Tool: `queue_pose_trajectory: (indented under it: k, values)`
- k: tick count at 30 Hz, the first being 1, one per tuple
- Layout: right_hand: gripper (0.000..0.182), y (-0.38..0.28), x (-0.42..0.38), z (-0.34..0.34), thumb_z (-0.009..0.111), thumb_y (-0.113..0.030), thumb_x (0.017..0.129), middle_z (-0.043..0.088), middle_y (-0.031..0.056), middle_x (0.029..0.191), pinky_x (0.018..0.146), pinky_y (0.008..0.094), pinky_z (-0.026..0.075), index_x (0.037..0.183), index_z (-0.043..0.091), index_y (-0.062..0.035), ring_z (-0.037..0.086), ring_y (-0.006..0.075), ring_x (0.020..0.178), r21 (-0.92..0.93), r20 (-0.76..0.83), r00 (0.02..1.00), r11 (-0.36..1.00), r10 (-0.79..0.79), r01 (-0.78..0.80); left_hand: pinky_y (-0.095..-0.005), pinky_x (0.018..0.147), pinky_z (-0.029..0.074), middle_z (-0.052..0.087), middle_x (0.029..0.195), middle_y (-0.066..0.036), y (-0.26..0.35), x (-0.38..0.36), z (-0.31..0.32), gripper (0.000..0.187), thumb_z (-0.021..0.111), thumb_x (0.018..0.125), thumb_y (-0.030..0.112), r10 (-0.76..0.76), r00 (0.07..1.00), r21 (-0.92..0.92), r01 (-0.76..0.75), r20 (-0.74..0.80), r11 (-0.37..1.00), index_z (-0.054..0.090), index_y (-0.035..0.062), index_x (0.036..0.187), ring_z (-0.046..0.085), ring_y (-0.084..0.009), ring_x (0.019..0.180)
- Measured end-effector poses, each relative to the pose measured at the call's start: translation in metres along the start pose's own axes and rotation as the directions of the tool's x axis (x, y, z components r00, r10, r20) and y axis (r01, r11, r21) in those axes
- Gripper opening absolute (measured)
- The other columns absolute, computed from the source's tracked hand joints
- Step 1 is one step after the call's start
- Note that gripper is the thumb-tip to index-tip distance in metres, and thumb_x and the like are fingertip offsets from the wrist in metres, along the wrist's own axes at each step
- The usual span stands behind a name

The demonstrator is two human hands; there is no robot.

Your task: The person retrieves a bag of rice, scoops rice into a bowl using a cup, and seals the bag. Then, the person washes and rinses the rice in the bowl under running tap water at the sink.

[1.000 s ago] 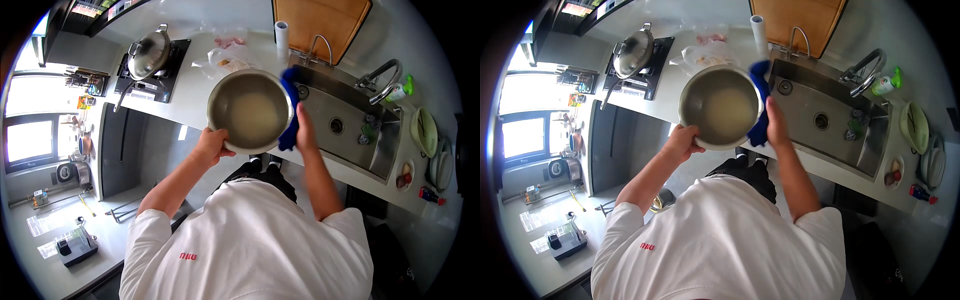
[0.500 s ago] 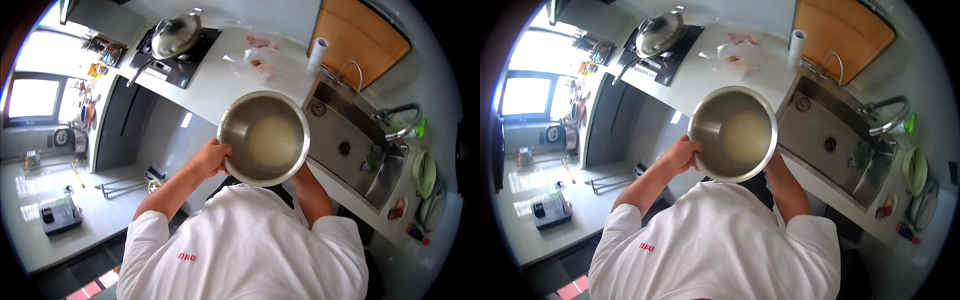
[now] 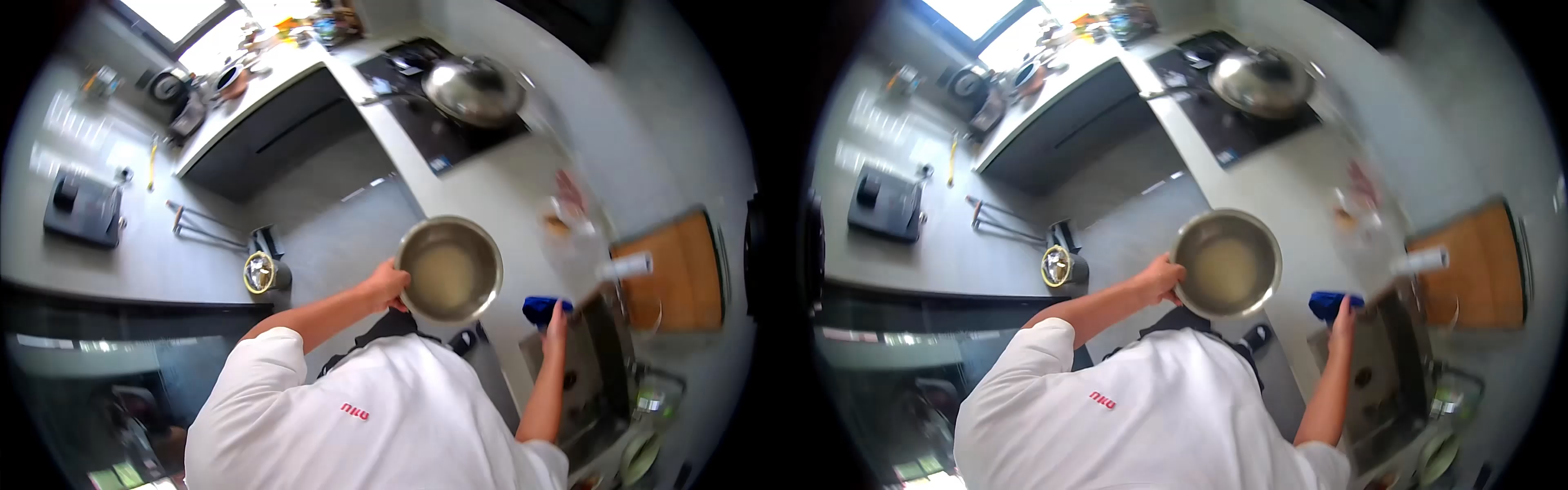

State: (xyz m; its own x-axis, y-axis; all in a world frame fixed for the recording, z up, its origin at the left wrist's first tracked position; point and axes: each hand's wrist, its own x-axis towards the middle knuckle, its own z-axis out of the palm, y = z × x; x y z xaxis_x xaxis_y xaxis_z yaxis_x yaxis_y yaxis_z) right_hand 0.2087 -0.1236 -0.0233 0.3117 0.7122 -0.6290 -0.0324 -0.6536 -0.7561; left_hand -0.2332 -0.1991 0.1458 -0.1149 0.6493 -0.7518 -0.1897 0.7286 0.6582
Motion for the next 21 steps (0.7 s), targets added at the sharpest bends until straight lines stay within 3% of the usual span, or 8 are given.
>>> queue_pose_trajectory:
  k: [1,2,4,6,9,12,15,21]
  values:
    - [0.075,0.016,0.010,0.013,0.060,-0.057,0.095,0.058,0.0207,0.137,0.102,0.0440,0.046,0.136,0.049,0.0042,0.057,0.0360,0.123,-0.518,-0.015,0.923,0.793,-0.385,0.322,-0.0377,0.042,0.057,0.069,0.091,-0.018,0.010,-0.003,-0.027,0.046,0.053,0.084,-0.001,-0.017,1.000,-0.018,0.017,-0.015,1.000,0.052,0.0030,0.130,0.070,-0.0287,0.063]
    - [0.070,-0.008,-0.032,0.044,0.066,-0.043,0.094,0.055,0.0300,0.136,0.107,0.0480,0.042,0.138,0.047,0.0084,0.053,0.0413,0.128,-0.857,0.018,0.818,0.413,-0.575,0.309,-0.0377,0.042,0.057,0.069,0.092,-0.018,0.018,-0.002,-0.053,0.049,0.053,0.084,0.000,-0.034,0.999,-0.038,0.033,-0.029,0.999,0.050,0.0044,0.132,0.071,-0.0287,0.064]
    - [0.061,-0.025,-0.075,0.101,0.069,-0.033,0.092,0.062,0.0279,0.126,0.098,0.0464,0.049,0.135,0.053,0.0066,0.062,0.0404,0.111,-0.839,0.277,0.760,0.238,-0.588,0.490,-0.0378,0.043,0.057,0.068,0.095,-0.018,0.016,0.005,-0.110,0.052,0.053,0.084,0.000,-0.023,0.998,-0.096,0.018,-0.055,0.995,0.048,0.0071,0.135,0.071,-0.0287,0.064]
    - [0.052,-0.009,-0.081,0.178,0.067,-0.032,0.097,0.070,0.0114,0.098,0.071,0.0319,0.055,0.133,0.056,0.0045,0.067,0.0226,0.076,-0.536,0.447,0.758,0.537,-0.475,0.652,-0.0379,0.045,0.058,0.067,0.099,-0.018,0.024,0.001,-0.170,0.055,0.053,0.084,0.000,-0.030,0.996,-0.139,0.018,-0.082,0.990,0.045,0.0100,0.138,0.071,-0.0292,0.066]
    - [0.047,-0.100,-0.169,0.346,0.062,-0.031,0.101,0.069,0.0093,0.095,0.069,0.0293,0.052,0.134,0.056,0.0020,0.065,0.0168,0.075,-0.043,0.615,0.770,0.968,-0.171,0.248,-0.0379,0.046,0.058,0.066,0.100,-0.018,0.075,-0.002,-0.257,0.058,0.053,0.083,-0.001,0.007,0.993,-0.202,-0.031,-0.119,0.979,0.044,0.0099,0.139,0.070,-0.0282,0.066]
    - [0.041,-0.154,-0.216,0.475,0.058,-0.026,0.104,0.066,0.0035,0.090,0.064,0.0238,0.048,0.135,0.057,0.0010,0.058,0.0089,0.071,0.037,0.738,0.630,0.948,-0.240,0.317,-0.0374,0.046,0.057,0.065,0.100,-0.017,0.106,-0.006,-0.337,0.058,0.052,0.083,-0.001,-0.017,0.982,-0.260,-0.032,-0.186,0.965,0.044,0.0099,0.139,0.068,-0.0264,0.064]
    - [0.039,-0.172,-0.264,0.582,0.061,-0.024,0.103,0.063,0.0021,0.085,0.061,0.0241,0.046,0.132,0.057,0.0018,0.054,0.0074,0.069,-0.009,0.828,0.476,0.843,-0.294,0.537,-0.0370,0.047,0.057,0.064,0.100,-0.016,0.099,-0.010,-0.416,0.058,0.051,0.083,0.000,-0.014,0.974,-0.304,-0.056,-0.224,0.951,0.044,0.0101,0.139,0.066,-0.0253,0.062]
    - [0.031,-0.212,-0.263,0.832,0.063,-0.013,0.099,0.062,-0.0003,0.080,0.056,0.0237,0.044,0.126,0.060,0.0010,0.053,0.0058,0.063,-0.015,0.966,0.198,0.732,-0.164,0.681,-0.0372,0.049,0.058,0.065,0.104,-0.017,0.138,0.046,-0.592,0.059,0.053,0.082,0.002,-0.094,0.936,-0.440,-0.069,-0.339,0.896,0.044,0.0120,0.140,0.068,-0.0270,0.067]
